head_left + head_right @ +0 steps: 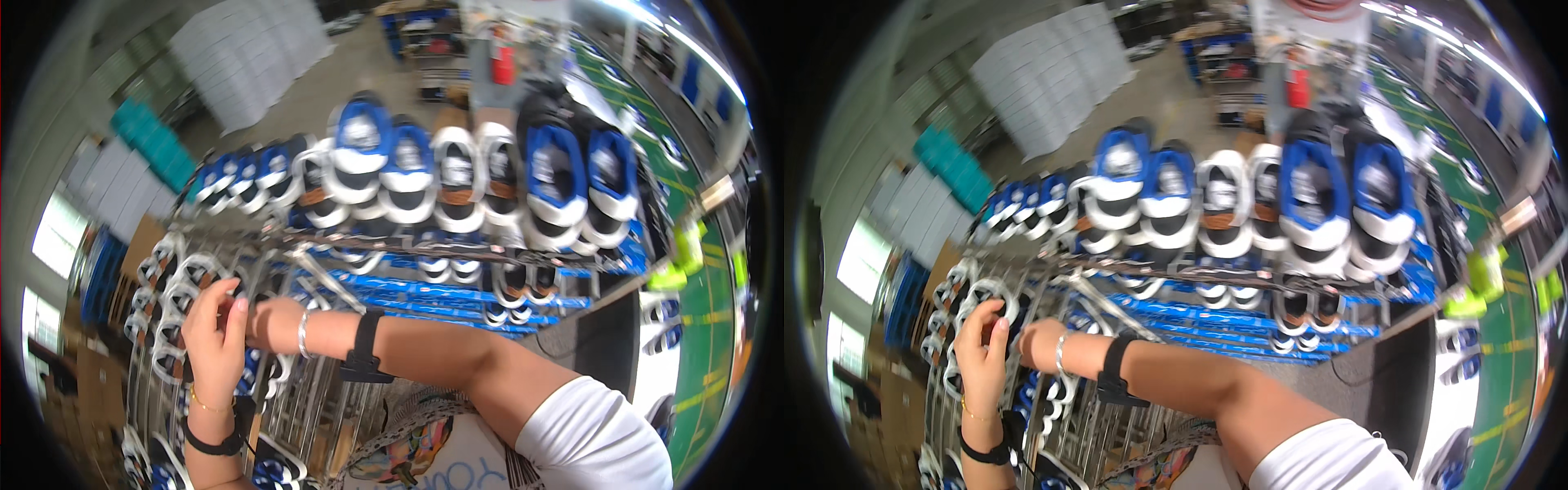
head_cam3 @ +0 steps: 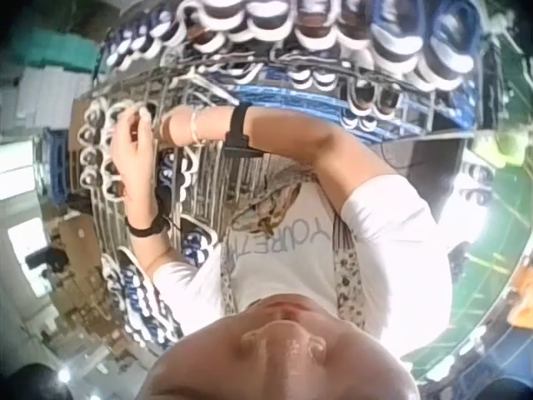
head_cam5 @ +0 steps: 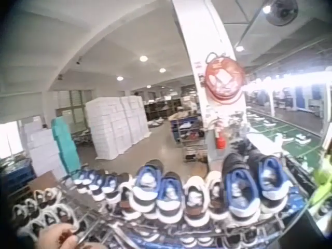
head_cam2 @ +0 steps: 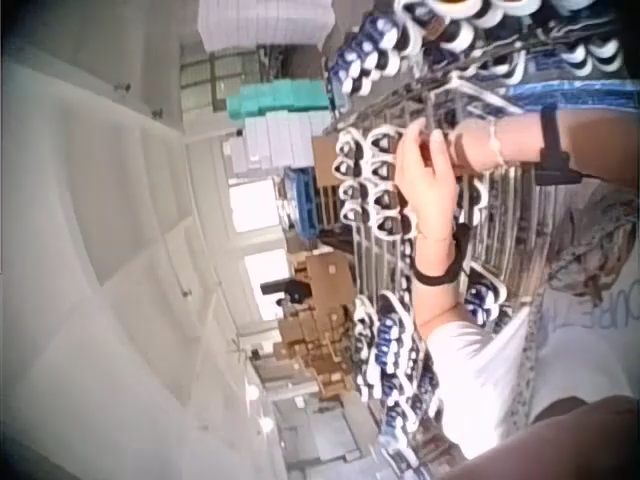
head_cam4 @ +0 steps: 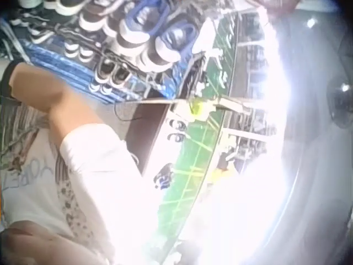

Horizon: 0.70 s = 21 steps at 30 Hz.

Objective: The person picks up a pair of shoes, turns them over, and places them on a rack. They then pick up a second pair of shoes, wipe the heels with a cloth, and place them on the rack before picking up a third pair and trimming the edges with shears.

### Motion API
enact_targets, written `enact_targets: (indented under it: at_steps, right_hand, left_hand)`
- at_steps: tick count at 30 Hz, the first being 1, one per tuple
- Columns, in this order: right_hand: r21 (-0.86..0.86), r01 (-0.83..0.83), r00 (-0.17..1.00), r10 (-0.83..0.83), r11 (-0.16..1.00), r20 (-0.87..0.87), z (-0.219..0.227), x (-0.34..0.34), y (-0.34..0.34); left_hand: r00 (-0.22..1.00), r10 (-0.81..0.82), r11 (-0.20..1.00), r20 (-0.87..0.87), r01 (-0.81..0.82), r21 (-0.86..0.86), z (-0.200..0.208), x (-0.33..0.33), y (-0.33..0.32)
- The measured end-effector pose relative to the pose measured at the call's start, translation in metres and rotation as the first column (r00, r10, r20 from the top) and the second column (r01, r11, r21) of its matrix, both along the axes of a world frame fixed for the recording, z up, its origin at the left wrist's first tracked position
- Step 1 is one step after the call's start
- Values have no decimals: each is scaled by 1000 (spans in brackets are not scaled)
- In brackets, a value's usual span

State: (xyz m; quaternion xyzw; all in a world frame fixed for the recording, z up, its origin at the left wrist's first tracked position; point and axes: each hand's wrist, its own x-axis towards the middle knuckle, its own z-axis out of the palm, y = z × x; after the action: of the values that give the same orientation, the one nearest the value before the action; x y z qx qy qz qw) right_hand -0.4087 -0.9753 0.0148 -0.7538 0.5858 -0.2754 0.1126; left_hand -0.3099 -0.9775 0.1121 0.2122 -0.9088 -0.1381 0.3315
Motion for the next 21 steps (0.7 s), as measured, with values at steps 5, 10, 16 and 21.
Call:
enact_targets:
  at_steps: [5, 10, 16, 21]
  right_hand:
    - [125, 105, 991, -114, 987, 69, -53, -77, 135]
    - [278, 365, 917, -395, 888, 58, -117, -130, 305]
    - [117, 931, 307, -913, 347, 267, -113, -146, 498]
    - [-107, 988, 6, -673, -108, 740, -52, -186, 548]
  left_hand:
    - [948, -315, 934, 50, 301, 192, -40, -73, 32]
    - [723, -654, 598, 223, 313, 738, -135, -135, 87]
    - [781, -610, 81, 132, -104, 991, -219, -199, 163]
    - [927, -174, -382, 333, -375, 845, -346, -205, 153]
